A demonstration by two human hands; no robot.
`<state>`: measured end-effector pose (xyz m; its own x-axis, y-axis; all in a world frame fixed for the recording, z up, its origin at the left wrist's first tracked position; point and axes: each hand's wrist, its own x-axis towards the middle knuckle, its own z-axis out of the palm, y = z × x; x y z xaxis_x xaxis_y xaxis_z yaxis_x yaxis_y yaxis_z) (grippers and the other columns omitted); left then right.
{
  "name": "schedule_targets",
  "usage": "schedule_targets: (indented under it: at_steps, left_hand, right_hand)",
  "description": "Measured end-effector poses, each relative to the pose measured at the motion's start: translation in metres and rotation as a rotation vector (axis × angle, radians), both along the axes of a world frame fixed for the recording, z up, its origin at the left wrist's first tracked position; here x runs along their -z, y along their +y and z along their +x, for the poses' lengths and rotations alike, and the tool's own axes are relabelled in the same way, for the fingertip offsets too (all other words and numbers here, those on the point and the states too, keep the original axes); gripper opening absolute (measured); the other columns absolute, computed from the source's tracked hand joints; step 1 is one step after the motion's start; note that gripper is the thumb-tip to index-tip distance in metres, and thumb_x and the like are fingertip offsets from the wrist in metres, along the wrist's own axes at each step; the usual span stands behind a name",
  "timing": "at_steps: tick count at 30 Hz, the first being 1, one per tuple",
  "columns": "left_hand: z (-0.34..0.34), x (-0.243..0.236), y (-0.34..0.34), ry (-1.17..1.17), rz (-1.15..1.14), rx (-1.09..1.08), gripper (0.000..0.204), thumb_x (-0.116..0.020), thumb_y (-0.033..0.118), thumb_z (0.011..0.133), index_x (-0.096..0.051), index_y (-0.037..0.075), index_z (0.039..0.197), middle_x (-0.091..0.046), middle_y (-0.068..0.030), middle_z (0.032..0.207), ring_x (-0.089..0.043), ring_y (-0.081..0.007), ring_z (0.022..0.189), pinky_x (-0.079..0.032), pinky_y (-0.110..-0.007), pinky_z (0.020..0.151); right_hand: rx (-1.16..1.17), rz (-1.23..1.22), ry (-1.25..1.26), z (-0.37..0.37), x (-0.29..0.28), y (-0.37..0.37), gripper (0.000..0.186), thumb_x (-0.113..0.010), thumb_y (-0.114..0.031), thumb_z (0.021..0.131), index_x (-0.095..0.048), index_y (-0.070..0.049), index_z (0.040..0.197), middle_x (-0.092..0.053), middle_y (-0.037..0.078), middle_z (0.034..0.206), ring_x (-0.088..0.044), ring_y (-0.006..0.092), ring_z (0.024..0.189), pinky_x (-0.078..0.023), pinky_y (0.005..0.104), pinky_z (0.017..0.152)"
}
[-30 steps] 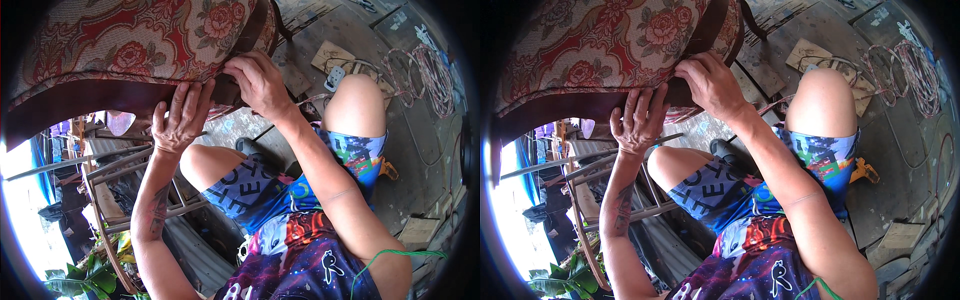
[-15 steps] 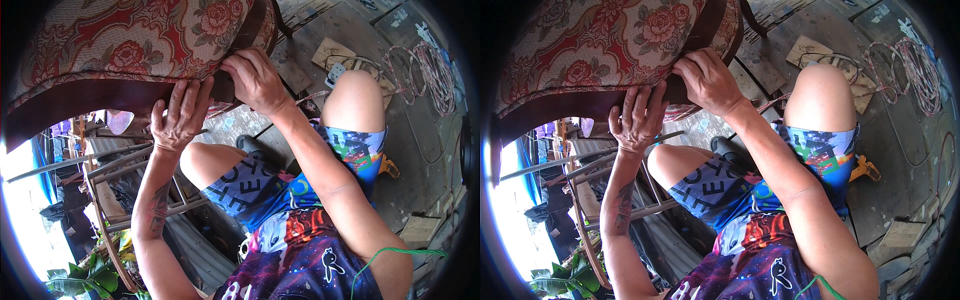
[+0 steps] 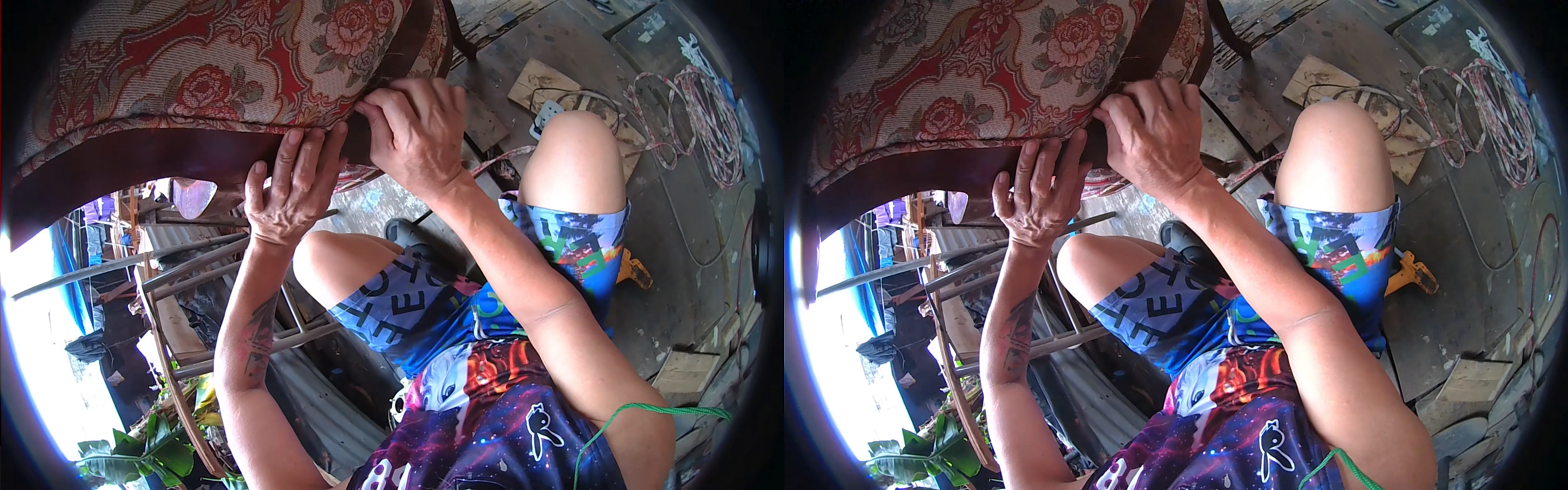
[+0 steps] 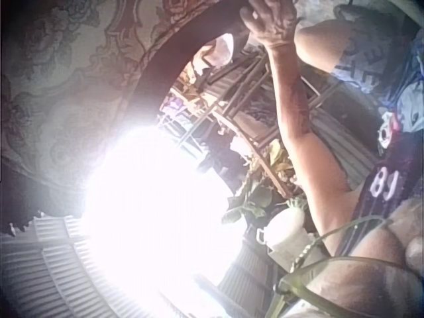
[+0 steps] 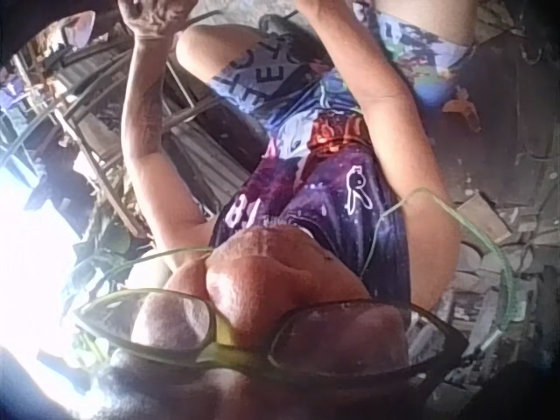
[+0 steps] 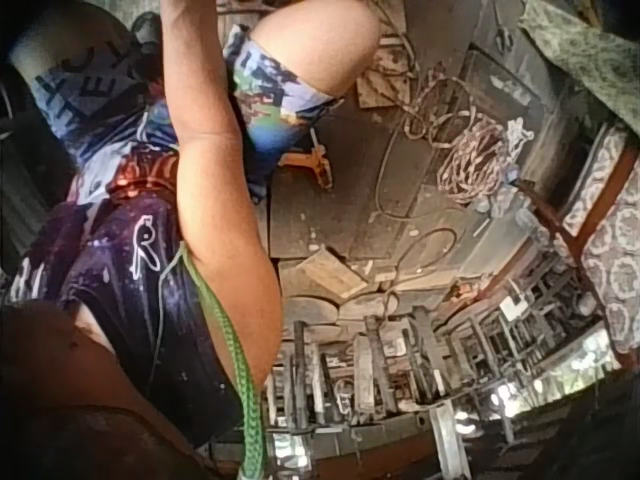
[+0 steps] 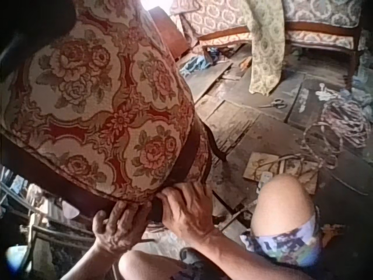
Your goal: Applying decorative trim to a chair using a hot glue gun.
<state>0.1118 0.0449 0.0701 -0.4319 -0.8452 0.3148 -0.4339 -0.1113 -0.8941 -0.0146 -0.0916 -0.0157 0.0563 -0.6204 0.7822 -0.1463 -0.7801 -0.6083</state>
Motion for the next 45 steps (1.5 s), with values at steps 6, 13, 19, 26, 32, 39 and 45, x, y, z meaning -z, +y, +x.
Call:
schedule_targets:
  at_steps: [6, 13, 19, 26, 32, 39, 45]
  left_hand:
    - [-0.002, 0.0, -0.003, -0.004, -0.015, 0.01, 0.032, -0.052, 0.049, 0.101, -0.067, 0.042, 0.128, -0.051, 0.0086, 0.136, -0.046, -0.0109, 0.138, -0.024, -0.044, 0.116]
    - [-0.005, -0.003, -0.004, 0.002, -0.011, 0.005, 0.031, -0.055, 0.046, 0.1, -0.068, 0.042, 0.127, -0.052, 0.0094, 0.134, -0.048, -0.0093, 0.135, -0.024, -0.044, 0.115]
    - [-0.003, -0.002, -0.004, 0.001, -0.018, 0.012, 0.031, -0.056, 0.047, 0.099, -0.068, 0.041, 0.127, -0.052, 0.0097, 0.134, -0.048, -0.0092, 0.135, -0.024, -0.044, 0.115]
    - [-0.004, -0.005, -0.005, 0.013, 0.004, 0.041, 0.033, -0.058, 0.05, 0.098, -0.07, 0.038, 0.127, -0.057, 0.0086, 0.131, -0.05, -0.0117, 0.131, -0.021, -0.043, 0.116]
    - [-0.005, -0.005, -0.005, 0.003, 0.003, 0.041, 0.033, -0.059, 0.05, 0.098, -0.07, 0.038, 0.127, -0.057, 0.0086, 0.131, -0.05, -0.0118, 0.131, -0.021, -0.042, 0.117]
    - [-0.004, -0.005, -0.004, 0.016, 0.008, 0.032, 0.033, -0.059, 0.05, 0.098, -0.07, 0.038, 0.127, -0.056, 0.0087, 0.132, -0.05, -0.0118, 0.131, -0.02, -0.042, 0.117]
    - [-0.002, -0.001, -0.002, -0.003, -0.017, 0.006, 0.032, -0.054, 0.049, 0.1, -0.067, 0.042, 0.129, -0.051, 0.0092, 0.137, -0.047, -0.0095, 0.137, -0.024, -0.044, 0.116]
  right_hand:
    - [-0.156, 0.14, -0.115, 0.013, 0.003, 0.011, 0.014, -0.071, -0.005, 0.083, -0.057, -0.004, 0.088, -0.059, 0.012, 0.078, -0.059, 0.0321, 0.074, -0.05, 0.0417, 0.068]
    - [-0.213, 0.261, -0.163, 0.013, -0.003, 0.019, 0.011, -0.067, -0.002, 0.086, -0.057, -0.001, 0.09, -0.06, 0.017, 0.078, -0.06, 0.0377, 0.074, -0.052, 0.0452, 0.069]
    - [-0.228, 0.299, -0.215, 0.013, -0.006, 0.023, 0.011, -0.068, 0.002, 0.086, -0.061, 0.001, 0.094, -0.065, 0.018, 0.081, -0.064, 0.0384, 0.072, -0.053, 0.0448, 0.064]
    - [-0.223, 0.32, -0.361, 0.019, -0.004, 0.024, 0.015, -0.068, 0.007, 0.084, -0.062, 0.0, 0.096, -0.067, 0.017, 0.084, -0.065, 0.038, 0.074, -0.053, 0.0431, 0.066]
    - [-0.209, 0.252, -0.324, 0.017, -0.003, 0.021, 0.016, -0.067, 0.008, 0.084, -0.061, 0.001, 0.098, -0.067, 0.017, 0.088, -0.065, 0.0373, 0.078, -0.053, 0.0426, 0.068]
    - [-0.225, 0.187, -0.218, 0.012, -0.002, 0.02, 0.019, -0.066, 0.008, 0.084, -0.06, 0.001, 0.101, -0.066, 0.018, 0.094, -0.064, 0.0372, 0.086, -0.054, 0.0429, 0.076]
    - [-0.271, 0.225, -0.25, 0.009, -0.004, 0.015, 0.014, -0.07, 0.005, 0.083, -0.067, -0.001, 0.095, -0.07, 0.014, 0.092, -0.067, 0.0339, 0.083, -0.055, 0.0403, 0.073]
